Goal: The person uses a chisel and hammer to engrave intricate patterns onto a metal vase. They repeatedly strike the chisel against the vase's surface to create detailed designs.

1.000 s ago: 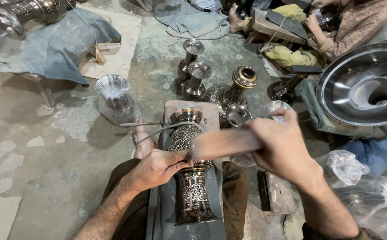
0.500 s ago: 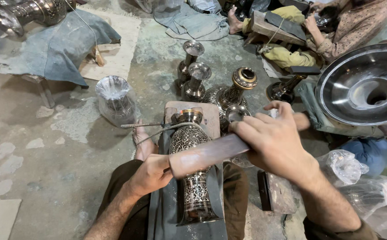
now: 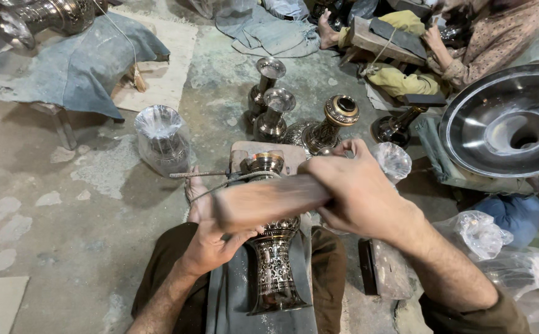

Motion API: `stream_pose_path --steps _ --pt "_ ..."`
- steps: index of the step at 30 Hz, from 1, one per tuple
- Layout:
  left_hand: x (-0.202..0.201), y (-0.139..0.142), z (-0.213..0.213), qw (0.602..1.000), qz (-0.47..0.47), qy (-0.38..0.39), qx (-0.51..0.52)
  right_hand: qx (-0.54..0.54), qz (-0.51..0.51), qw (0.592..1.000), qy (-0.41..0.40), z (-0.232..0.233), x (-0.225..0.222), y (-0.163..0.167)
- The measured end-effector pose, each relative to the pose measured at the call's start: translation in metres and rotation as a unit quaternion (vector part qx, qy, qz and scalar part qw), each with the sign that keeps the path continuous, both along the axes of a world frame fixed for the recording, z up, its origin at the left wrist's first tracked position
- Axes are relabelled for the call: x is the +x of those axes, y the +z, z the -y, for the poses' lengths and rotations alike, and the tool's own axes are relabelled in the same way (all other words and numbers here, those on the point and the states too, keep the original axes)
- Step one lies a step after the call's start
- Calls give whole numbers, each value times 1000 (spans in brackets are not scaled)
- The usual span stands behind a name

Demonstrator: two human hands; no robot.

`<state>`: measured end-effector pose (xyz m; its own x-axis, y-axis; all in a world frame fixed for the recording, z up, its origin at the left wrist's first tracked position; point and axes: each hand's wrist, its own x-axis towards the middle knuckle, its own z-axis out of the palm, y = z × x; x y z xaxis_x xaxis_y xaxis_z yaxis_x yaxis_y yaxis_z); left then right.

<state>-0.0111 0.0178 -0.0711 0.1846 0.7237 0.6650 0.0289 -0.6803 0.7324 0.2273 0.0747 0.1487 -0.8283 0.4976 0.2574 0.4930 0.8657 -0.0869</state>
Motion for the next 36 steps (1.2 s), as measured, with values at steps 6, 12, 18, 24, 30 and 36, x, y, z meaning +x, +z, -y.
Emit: stream_pose_path --steps 6,12,18,24,30,36 --pt "4 16 0 995 3 -16 -97 -9 37 999 -27 0 -15 3" --pt "-2 47 7 962 -93 185 178 17 25 999 39 -1 -24 3" --pt "5 43 6 997 6 42 -64 4 63 998 24 -6 -33 4" --pt "0 21 15 877 -223 359 229 102 65 989 81 -7 -42 8" --pt "11 -30 10 990 76 -9 -119 76 131 988 27 -5 -58 11" --pt "12 -59 9 995 76 18 -60 67 184 980 37 -2 -66 16"
